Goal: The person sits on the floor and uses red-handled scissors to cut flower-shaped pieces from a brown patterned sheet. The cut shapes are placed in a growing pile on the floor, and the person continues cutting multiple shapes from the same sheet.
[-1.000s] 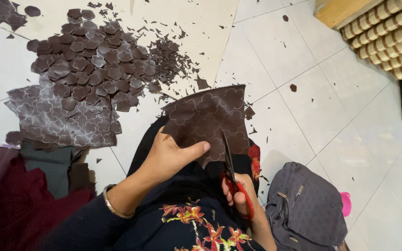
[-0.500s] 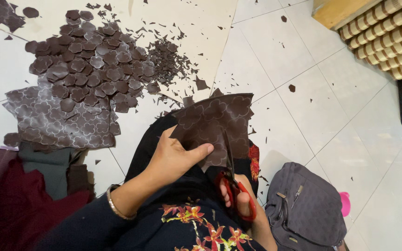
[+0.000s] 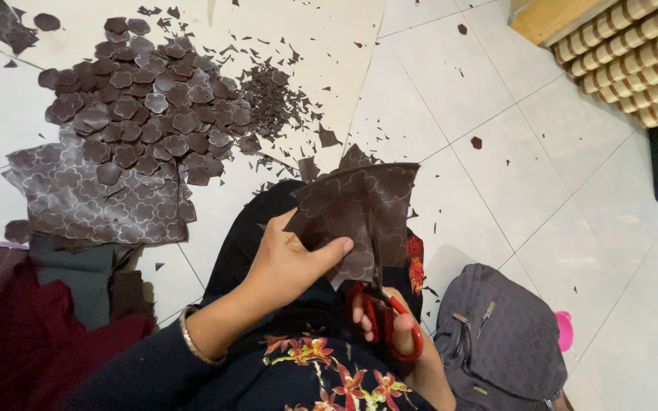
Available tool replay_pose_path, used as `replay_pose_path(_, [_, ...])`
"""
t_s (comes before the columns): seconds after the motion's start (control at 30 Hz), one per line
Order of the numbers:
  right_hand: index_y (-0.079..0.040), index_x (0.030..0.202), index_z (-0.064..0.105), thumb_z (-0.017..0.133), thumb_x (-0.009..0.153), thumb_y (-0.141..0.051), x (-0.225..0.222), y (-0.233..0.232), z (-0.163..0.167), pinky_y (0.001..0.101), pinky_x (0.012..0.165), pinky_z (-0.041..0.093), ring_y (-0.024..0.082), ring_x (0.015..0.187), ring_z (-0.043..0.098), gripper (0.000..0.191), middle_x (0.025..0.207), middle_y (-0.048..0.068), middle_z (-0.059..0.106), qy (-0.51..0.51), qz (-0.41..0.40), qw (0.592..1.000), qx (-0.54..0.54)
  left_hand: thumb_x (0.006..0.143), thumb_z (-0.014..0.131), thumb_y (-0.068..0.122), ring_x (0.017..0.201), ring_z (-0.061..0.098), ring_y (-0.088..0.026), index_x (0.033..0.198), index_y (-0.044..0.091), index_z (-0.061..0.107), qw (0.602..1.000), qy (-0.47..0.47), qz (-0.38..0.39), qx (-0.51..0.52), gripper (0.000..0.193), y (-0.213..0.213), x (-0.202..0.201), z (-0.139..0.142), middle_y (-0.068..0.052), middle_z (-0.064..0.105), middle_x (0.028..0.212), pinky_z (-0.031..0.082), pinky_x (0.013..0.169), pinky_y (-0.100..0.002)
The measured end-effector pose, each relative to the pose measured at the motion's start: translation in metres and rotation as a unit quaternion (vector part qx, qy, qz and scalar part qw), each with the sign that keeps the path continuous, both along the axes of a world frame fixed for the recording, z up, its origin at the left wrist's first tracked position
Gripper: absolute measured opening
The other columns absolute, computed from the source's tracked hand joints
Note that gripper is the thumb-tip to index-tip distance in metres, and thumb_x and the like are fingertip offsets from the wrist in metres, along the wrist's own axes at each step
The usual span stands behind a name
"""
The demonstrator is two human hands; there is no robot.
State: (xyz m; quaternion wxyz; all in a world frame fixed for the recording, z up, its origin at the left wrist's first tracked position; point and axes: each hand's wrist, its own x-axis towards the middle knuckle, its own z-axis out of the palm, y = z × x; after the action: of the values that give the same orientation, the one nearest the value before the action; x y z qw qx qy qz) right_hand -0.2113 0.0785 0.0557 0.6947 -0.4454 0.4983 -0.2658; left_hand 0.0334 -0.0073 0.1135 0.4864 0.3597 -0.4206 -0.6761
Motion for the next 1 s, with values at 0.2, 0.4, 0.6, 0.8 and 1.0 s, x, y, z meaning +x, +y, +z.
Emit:
replay_pose_path(0.2, [-0.002,0.078,0.061,0.056,0.041,-0.103,-0.002,0.003,-0.019,0.0218,0.048,0.047,0.009,0.05,0.055,0.108,0.062,0.0,0.055,-0.043,-0.054,0.998,0.008,0.088,0.075,0.002,0.096,0.068,-0.008,0.122,-0.003,0.067,0.999,0.014,-0.004,-0.028,0.035,0.002,-0.002,0.001,-0.005,0.075,0.11,0.057,0.086,-0.026])
replay_pose_path(0.4, [-0.003,0.076,0.057,0.058,0.051,-0.1,0.0,0.009,-0.031,0.0202,0.048,0.043,0.007,0.05,0.052,0.099,0.062,-0.001,0.053,-0.09,-0.071,0.993,-0.041,0.088,0.074,0.001,0.1,0.067,-0.009,0.123,-0.003,0.066,0.998,0.023,0.017,-0.049,0.037,0.004,-0.007,0.002,-0.005,0.074,0.113,0.056,0.09,-0.027])
replay_pose_path(0.6, [-0.003,0.077,0.06,0.046,0.049,-0.107,0.01,0.0,-0.011,0.0186,0.048,0.043,0.006,0.051,0.054,0.108,0.062,-0.002,0.055,-0.043,-0.031,0.997,-0.063,0.087,0.074,0.002,0.099,0.069,-0.01,0.121,-0.002,0.067,0.999,0.032,0.008,-0.012,0.035,0.006,-0.007,0.003,-0.005,0.075,0.111,0.057,0.088,-0.027])
replay_pose_path(0.8, [-0.001,0.077,0.057,0.058,0.05,-0.102,0.011,0.0,-0.025,0.0224,0.047,0.043,0.011,0.051,0.055,0.104,0.062,0.002,0.053,-0.093,-0.054,0.993,-0.053,0.088,0.075,0.004,0.098,0.068,-0.009,0.12,-0.001,0.068,0.999,0.012,0.009,-0.034,0.033,0.008,-0.008,0.002,-0.004,0.076,0.11,0.057,0.088,-0.027])
replay_pose_path(1.0, [0.0,0.073,0.055,0.069,0.051,-0.093,0.007,0.004,-0.049,0.0277,0.046,0.043,0.014,0.048,0.053,0.097,0.062,0.004,0.053,-0.123,-0.1,0.987,-0.027,0.088,0.076,0.004,0.097,0.067,-0.009,0.121,0.0,0.068,0.998,0.007,0.033,-0.047,0.035,0.01,-0.012,0.003,-0.003,0.075,0.109,0.056,0.087,-0.027])
